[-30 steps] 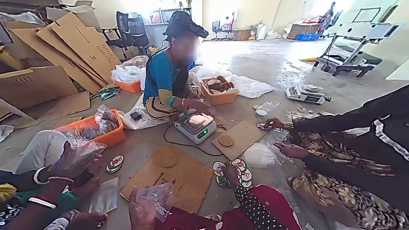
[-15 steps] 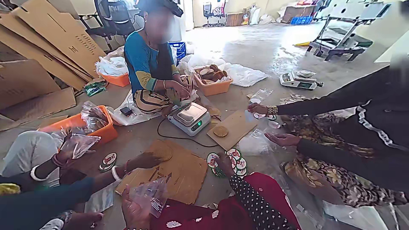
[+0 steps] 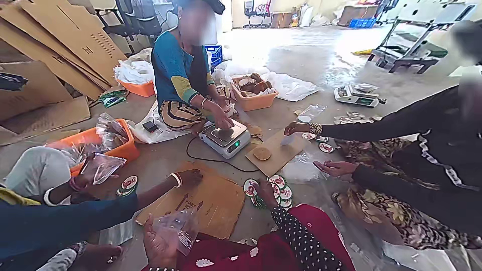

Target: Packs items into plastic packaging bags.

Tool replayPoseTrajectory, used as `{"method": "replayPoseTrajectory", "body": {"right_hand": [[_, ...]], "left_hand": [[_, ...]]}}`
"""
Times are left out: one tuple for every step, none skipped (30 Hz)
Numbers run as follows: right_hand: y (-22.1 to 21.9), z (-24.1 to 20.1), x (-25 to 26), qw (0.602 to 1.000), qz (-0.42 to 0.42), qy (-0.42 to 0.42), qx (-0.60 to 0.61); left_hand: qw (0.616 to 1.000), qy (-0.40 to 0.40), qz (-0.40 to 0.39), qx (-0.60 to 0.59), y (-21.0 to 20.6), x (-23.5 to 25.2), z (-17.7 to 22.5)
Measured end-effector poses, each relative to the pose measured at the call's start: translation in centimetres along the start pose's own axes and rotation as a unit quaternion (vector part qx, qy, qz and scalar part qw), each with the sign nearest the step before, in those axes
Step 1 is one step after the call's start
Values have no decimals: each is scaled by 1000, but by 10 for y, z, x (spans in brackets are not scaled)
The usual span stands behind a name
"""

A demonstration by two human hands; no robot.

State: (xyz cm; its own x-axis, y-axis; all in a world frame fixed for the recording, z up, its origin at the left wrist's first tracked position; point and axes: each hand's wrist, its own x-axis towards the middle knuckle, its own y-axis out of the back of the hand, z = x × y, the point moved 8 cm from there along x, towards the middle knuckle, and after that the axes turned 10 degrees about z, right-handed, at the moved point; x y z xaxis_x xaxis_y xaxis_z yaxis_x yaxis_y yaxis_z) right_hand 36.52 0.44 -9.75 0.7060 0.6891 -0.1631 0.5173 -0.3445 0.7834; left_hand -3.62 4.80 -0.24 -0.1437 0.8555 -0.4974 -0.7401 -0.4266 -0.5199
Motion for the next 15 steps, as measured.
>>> {"method": "replayPoseTrajectory", "body": {"right_hand": [[0,-1,0,1000,-1,0,4],[-1,-1,0,1000,-2,1,6],[-2,-1,1,1000,-2,2,7],[-3,0,3,1000,-2,3,5],[-5,0,4,1000,-3,3,3],[-6,0,5,1000,-3,3,5],[-6,0,5,1000,-4,3,6],[-7,-1,5,1000,-5,5,6],[-6,-2,5,1000,-4,8,8],[-5,-4,3,1000,-3,12,14],[-4,-6,2,1000,-2,15,21],[-3,-7,1,1000,-1,16,24],[-2,-8,0,1000,-1,17,25],[-2,-8,0,1000,-1,16,24],[-3,-8,1,1000,-3,16,22]], "left_hand": [[1000,4,-2,1,0,1,-1],[1000,9,-2,2,1,1,-2],[1000,16,-1,1,1,2,-3],[1000,26,-1,0,2,3,-4],[999,33,-3,-1,2,3,-5],[999,38,-3,-2,2,4,-6],[999,39,-1,-4,3,6,-7],[999,33,0,-1,4,9,-6],[1000,26,1,2,4,10,-6],[1000,21,1,2,5,11,-6],[1000,19,3,0,5,11,-6],[1000,22,2,-2,4,11,-6],[1000,23,2,-4,4,11,-6],[1000,23,1,-4,4,12,-6],[1000,22,1,-2,4,12,-6]]}}
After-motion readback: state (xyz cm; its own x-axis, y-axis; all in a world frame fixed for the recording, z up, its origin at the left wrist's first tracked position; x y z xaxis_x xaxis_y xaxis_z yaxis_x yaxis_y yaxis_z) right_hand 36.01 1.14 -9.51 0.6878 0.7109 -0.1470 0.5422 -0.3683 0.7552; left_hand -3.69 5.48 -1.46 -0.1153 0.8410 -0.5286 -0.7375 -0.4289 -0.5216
